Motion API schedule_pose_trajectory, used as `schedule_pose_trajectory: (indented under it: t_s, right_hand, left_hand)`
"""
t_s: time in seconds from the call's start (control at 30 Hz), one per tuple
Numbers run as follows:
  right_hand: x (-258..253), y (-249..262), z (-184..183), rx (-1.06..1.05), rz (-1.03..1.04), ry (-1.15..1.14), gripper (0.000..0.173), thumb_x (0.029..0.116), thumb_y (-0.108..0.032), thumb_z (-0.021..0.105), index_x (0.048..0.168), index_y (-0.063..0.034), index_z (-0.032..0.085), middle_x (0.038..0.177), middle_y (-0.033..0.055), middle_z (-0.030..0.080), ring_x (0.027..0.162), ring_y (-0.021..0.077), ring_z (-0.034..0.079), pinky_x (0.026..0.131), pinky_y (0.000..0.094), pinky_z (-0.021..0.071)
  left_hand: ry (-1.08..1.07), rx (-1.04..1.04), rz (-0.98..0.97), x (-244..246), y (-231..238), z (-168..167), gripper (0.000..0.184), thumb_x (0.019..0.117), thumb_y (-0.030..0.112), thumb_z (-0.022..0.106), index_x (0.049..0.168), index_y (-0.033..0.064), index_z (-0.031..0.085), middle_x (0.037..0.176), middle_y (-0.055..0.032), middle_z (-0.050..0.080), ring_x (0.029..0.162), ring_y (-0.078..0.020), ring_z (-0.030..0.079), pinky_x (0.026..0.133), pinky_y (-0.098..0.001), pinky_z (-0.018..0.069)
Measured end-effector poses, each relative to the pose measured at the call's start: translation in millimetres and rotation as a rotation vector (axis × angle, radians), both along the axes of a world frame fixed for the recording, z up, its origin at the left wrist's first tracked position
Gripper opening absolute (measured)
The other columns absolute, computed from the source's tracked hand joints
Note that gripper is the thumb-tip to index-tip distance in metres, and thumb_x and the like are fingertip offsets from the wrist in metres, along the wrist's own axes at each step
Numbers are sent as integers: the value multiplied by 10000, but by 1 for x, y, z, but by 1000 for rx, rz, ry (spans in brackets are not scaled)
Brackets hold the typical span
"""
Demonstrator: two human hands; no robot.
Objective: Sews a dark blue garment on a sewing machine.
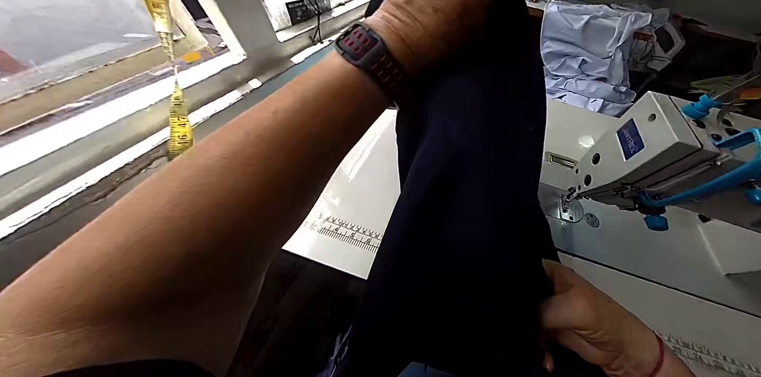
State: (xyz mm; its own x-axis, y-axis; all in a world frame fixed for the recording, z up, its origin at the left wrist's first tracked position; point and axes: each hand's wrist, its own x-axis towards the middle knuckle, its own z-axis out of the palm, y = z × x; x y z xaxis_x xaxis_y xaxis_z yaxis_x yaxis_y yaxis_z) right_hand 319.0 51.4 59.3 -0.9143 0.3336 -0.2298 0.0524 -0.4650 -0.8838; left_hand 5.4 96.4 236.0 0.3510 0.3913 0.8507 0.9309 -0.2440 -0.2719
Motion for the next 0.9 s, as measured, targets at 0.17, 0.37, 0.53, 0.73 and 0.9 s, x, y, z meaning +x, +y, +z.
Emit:
schedule_pose_trajectory:
  t_s: [0.17, 0.37, 0.53, 0.73, 0.9]
  right_hand:
    - [56, -20, -10, 359, 258, -474, 306, 951, -162, 658, 1205, 8, 640, 933, 80, 755, 750, 191, 736, 673, 373, 624]
    - [73, -3, 3, 930, -345, -397, 114, 913, -277, 675, 903, -187, 743, 692, -129, 665, 574, -56, 595, 508, 132, 488]
    - [15, -10, -21, 1106, -515, -330, 202, 898, -153, 597, 1026, -89, 740, 943, 9, 749, 757, 53, 713, 654, 222, 600]
    - [-24, -46, -56, 1748, -581, -546, 502, 711, -329, 697, 1096, -10, 745, 941, 113, 719, 787, 297, 688, 620, 388, 562]
    - [-13, -36, -56, 1651, -629, -438, 310, 782, -132, 554, 983, -58, 777, 870, 75, 723, 760, 216, 703, 629, 333, 573]
  left_hand:
    - [136, -828, -133, -17, 25, -88, 326, 886, -114, 578, 1133, 37, 726, 1152, -194, 709, 1183, -408, 633, 1010, -636, 447]
    - [105, -942, -605, 17, -5, -141, 151, 865, 18, 649, 847, 84, 784, 915, -64, 769, 908, -229, 734, 805, -431, 583]
    - [177, -1204, -613, 64, -9, -143, 227, 780, 7, 789, 978, 118, 805, 1012, -53, 761, 1044, -284, 679, 851, -493, 528]
    - [293, -1346, -436, 65, -6, -142, 101, 834, 38, 768, 876, 127, 790, 880, -52, 708, 1002, -275, 625, 837, -473, 461]
    - [198, -1157, -626, 50, -8, -142, 47, 801, 108, 793, 768, 138, 781, 796, 0, 733, 899, -199, 682, 745, -402, 488]
